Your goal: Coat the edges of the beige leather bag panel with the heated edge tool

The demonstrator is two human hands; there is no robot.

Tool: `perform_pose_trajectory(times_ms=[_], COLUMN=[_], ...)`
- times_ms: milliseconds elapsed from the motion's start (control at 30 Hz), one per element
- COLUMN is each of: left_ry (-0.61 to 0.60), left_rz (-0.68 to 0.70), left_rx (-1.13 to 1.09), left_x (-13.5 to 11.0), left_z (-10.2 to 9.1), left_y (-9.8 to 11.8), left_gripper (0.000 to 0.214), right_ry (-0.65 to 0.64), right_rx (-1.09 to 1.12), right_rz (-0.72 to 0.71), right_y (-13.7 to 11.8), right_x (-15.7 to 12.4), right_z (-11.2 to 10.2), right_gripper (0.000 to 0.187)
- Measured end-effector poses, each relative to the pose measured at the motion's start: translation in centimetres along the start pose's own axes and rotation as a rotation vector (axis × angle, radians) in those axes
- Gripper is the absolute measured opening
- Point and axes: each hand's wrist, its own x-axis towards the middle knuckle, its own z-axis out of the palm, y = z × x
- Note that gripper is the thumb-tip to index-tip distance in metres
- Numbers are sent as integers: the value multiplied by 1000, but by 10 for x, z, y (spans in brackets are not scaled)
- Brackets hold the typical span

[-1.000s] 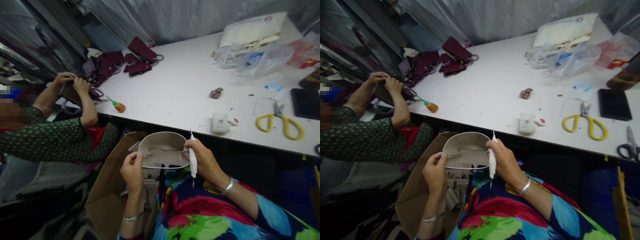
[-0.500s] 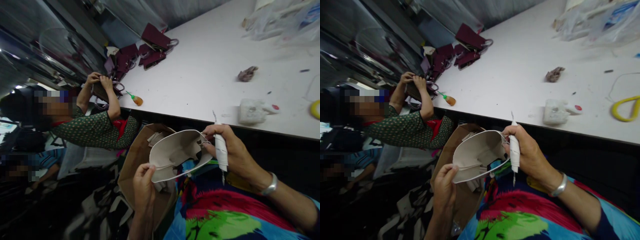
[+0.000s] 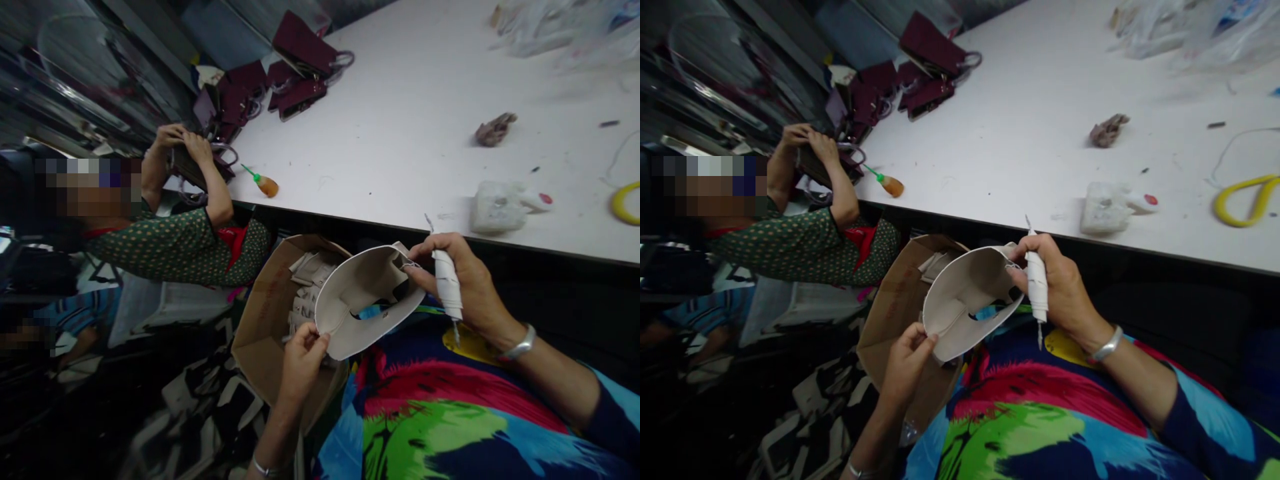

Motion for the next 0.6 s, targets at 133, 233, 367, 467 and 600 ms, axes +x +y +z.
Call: perform_pose_trajectory(times_ms=[133,233,367,467,600], left_ry=[18,-50,-150,102,74], left_rz=[42,31,77,291,599], left_rx=[62,67,257,299,121], left_x=[0,2,10,23,48], left_z=[3,-2,-25,-34,-9], left_y=[1,4,13,33,85], left_gripper=[24,26,33,36,15], right_ry=[-6,-4,-11,-50,-142], right_rx=[20,20,15,51,113], right_rz=[11,11,-11,-30,-77], right_y=[2,2,0,-3,-11], right_x=[-1,-1,0,-2,-3], right_z=[0,-1,-2,0,5], right_gripper=[25,24,21,20,14])
